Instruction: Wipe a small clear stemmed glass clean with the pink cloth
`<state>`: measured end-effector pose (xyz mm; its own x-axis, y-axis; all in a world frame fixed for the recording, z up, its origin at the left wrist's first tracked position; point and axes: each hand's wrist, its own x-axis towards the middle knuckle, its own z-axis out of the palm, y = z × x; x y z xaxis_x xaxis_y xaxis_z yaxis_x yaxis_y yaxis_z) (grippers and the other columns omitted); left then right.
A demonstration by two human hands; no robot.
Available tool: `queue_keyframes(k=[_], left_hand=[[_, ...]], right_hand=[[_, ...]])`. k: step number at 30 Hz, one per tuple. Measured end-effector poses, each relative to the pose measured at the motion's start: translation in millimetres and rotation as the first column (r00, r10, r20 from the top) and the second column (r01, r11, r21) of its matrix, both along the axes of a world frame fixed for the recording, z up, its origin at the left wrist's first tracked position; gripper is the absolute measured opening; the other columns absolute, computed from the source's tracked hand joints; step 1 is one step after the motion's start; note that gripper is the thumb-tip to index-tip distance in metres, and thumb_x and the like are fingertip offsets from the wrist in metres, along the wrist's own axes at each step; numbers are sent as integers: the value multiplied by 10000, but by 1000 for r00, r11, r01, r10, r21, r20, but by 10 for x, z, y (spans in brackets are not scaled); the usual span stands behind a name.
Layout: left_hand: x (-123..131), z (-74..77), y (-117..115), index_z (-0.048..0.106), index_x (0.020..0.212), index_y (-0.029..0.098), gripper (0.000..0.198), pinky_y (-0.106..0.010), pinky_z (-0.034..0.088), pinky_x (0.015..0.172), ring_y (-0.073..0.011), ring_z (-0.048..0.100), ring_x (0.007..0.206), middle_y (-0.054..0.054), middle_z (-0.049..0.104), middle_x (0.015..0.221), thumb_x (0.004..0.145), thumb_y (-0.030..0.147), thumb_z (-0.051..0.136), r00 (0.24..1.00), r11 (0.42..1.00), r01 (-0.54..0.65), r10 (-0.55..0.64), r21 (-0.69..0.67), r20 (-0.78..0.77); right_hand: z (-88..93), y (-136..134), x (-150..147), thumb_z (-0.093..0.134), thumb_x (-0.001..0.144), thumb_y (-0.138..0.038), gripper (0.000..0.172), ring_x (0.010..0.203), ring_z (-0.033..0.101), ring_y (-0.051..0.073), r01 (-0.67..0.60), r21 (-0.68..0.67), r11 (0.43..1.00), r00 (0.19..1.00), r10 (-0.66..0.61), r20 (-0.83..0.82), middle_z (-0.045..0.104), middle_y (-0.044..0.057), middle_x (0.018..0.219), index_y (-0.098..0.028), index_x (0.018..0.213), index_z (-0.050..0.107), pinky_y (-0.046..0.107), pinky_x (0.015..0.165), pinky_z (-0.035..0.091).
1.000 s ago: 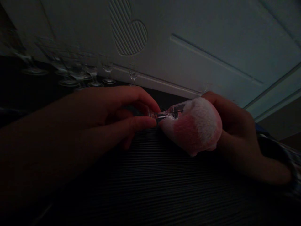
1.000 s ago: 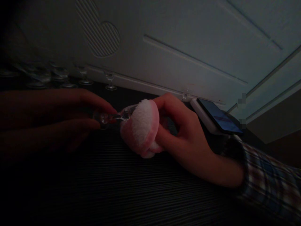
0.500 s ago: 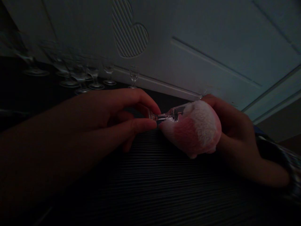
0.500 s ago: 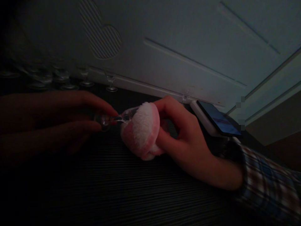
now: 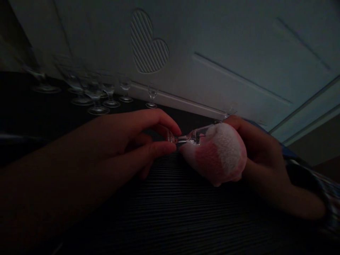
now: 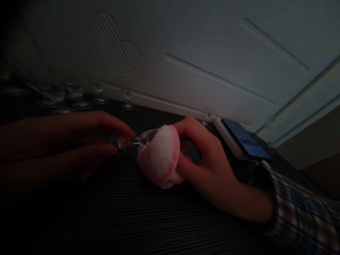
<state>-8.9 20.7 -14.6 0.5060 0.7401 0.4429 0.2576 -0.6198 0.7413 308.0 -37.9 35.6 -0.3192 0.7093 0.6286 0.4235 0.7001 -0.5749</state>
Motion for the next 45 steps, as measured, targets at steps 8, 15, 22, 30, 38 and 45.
queue_keyframes(k=[8, 15, 22, 30, 38, 45], left_hand=[[93, 40, 22, 900, 1277, 461, 273, -233, 773, 703, -135, 635, 398, 184, 699, 560, 1199, 707, 813, 999, 999, -2, 1, -41, -34], [74, 75, -12, 898, 1289, 497, 296, -222, 769, 695, -123, 605, 388, 189, 715, 557, 1190, 765, 823, 1000, 998, -3, 2, -63, -19], [56, -18, 2, 917, 1267, 492, 316, -161, 460, 389, -104, 595, 377, 179, 687, 523, 1192, 780, 812, 999, 999, -34, 34, -8, -5], [30, 2, -47, 901, 1321, 485, 219, -256, 702, 654, -168, 705, 545, 133, 682, 606, 1196, 621, 783, 1000, 997, -22, 21, -72, -14], [67, -7, -44, 879, 1443, 420, 377, -357, 727, 733, -330, 903, 1064, -2, 779, 912, 1158, 598, 707, 993, 998, -24, 30, -56, 114], [70, 32, -48, 912, 1338, 438, 280, -249, 444, 398, -178, 676, 515, 100, 656, 632, 1168, 615, 777, 1000, 994, -7, 9, -112, 17]], right_hand=[[1, 9, 2, 1048, 1050, -327, 254, 674, 664, 175, 2, 10, 1000, 1000, -3, 26, 790, -42, 871, -311, 946, 817, 289, 559, 515], [-6, 0, 11, 1027, 1027, -228, 224, 726, 666, 156, -14, -23, 1000, 1000, 15, 27, 788, -54, 912, -308, 974, 824, 274, 598, 512], [6, -21, -8, 946, 1000, -151, 194, 744, 642, 150, -13, -39, 999, 1000, 14, 16, 753, -57, 904, -292, 975, 815, 274, 638, 516], [1, -36, -6, 939, 990, -129, 214, 732, 621, 163, -6, -47, 999, 1000, 7, 9, 734, -42, 892, -297, 951, 813, 299, 617, 485], [-8, -38, 31, 954, 1016, -157, 204, 727, 634, 184, 10, -47, 999, 1000, -9, 25, 775, -26, 901, -324, 978, 844, 334, 637, 526], [-13, -30, 13, 1047, 1081, -295, 238, 760, 695, 182, -4, -56, 998, 1000, 6, 22, 837, -35, 968, -311, 996, 825, 332, 737, 632]])
